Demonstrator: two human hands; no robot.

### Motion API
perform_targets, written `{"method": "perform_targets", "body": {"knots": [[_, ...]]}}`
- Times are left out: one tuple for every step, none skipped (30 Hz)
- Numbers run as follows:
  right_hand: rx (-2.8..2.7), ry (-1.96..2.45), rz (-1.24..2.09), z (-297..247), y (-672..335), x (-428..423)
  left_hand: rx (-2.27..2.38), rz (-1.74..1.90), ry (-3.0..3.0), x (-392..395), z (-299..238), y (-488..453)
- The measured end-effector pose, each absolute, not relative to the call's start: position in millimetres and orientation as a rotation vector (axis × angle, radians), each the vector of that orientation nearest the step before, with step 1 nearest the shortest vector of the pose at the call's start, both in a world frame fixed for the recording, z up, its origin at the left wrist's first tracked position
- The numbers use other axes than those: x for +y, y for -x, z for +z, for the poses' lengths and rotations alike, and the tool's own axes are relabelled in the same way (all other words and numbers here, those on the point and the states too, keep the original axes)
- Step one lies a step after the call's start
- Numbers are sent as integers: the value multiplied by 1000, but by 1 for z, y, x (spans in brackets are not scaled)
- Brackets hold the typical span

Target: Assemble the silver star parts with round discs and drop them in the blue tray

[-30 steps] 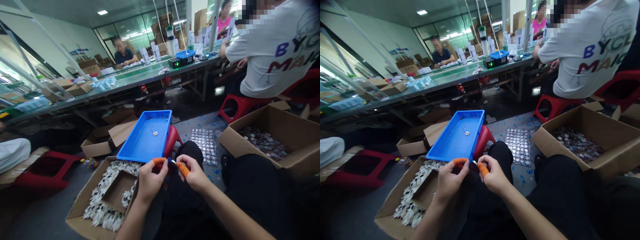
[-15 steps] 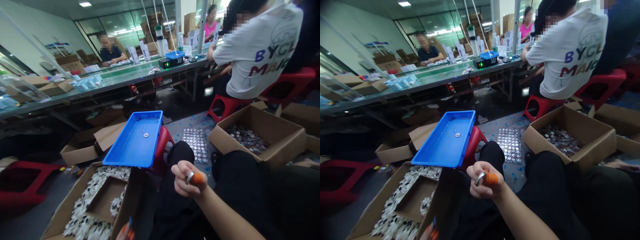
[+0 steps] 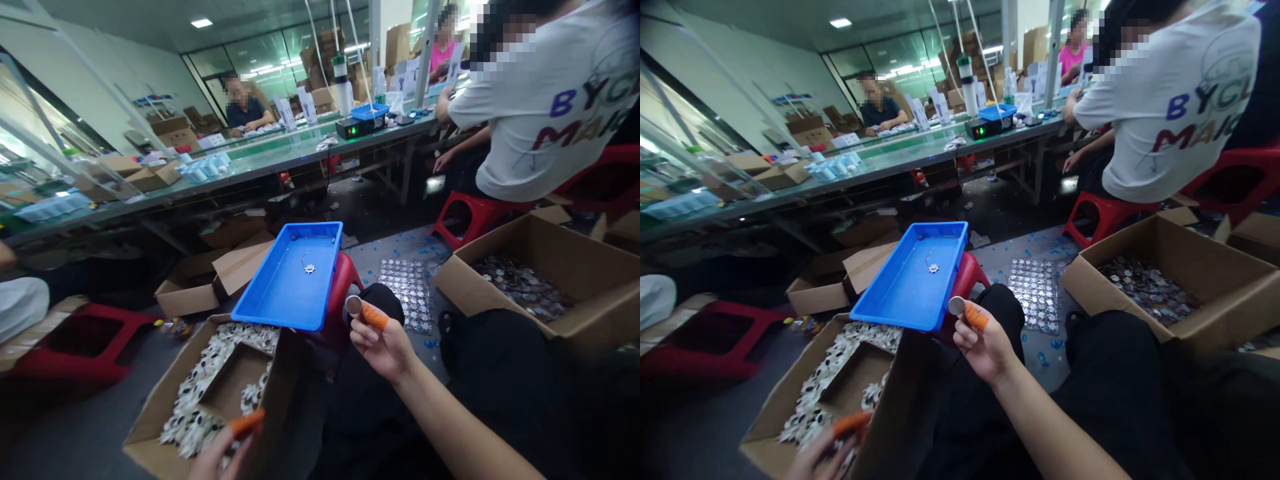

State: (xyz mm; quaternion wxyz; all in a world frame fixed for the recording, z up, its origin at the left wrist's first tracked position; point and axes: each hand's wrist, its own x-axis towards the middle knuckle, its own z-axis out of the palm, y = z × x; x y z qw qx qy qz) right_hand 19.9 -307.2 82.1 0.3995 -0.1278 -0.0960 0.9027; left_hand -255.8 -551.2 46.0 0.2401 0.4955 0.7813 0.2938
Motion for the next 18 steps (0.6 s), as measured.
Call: {"method": "perform_targets", "body": {"knots": [[-227, 397, 2278, 81, -14, -307, 2134, 882, -1511, -537, 61, 253], [-211, 471, 2266, 80, -8, -308, 2133, 951, -1691, -520, 76, 247], [-194, 538, 2255, 79, -3, -308, 2183, 1076, -1855, -500, 91, 238], [-180, 592, 2243, 79, 1, -309, 2175, 1139, -2036, -479, 104, 226], [-172, 627, 2234, 80, 5, -310, 2134, 1208, -2194, -458, 114, 213], [-176, 648, 2228, 81, 7, -311, 2083, 1231, -2293, -439, 121, 200], [-198, 659, 2223, 82, 9, -311, 2037, 1229, -2345, -422, 123, 189], [-236, 665, 2221, 83, 11, -312, 2000, 1239, -2365, -408, 123, 178], [-283, 667, 2221, 84, 12, -313, 1975, 1243, -2361, -397, 119, 170], [-337, 667, 2223, 85, 13, -313, 1963, 1243, -2340, -388, 114, 165], [-392, 666, 2224, 85, 14, -313, 1960, 1244, -2311, -382, 108, 161], [-442, 665, 2226, 85, 15, -313, 1961, 1241, -2280, -377, 103, 159], [-483, 664, 2228, 84, 16, -312, 1965, 1232, -2250, -373, 98, 159], [-512, 665, 2230, 83, 17, -311, 1966, 1222, -2229, -370, 94, 160], [-530, 671, 2231, 81, 18, -310, 1964, 1212, -2213, -367, 91, 161], [-540, 681, 2232, 79, 19, -309, 1959, 1208, -2203, -364, 89, 162], [-544, 691, 2234, 77, 19, -307, 1953, 1206, -2196, -361, 88, 164], [-546, 701, 2235, 76, 20, -305, 1940, 1201, -2191, -358, 88, 165]]}}
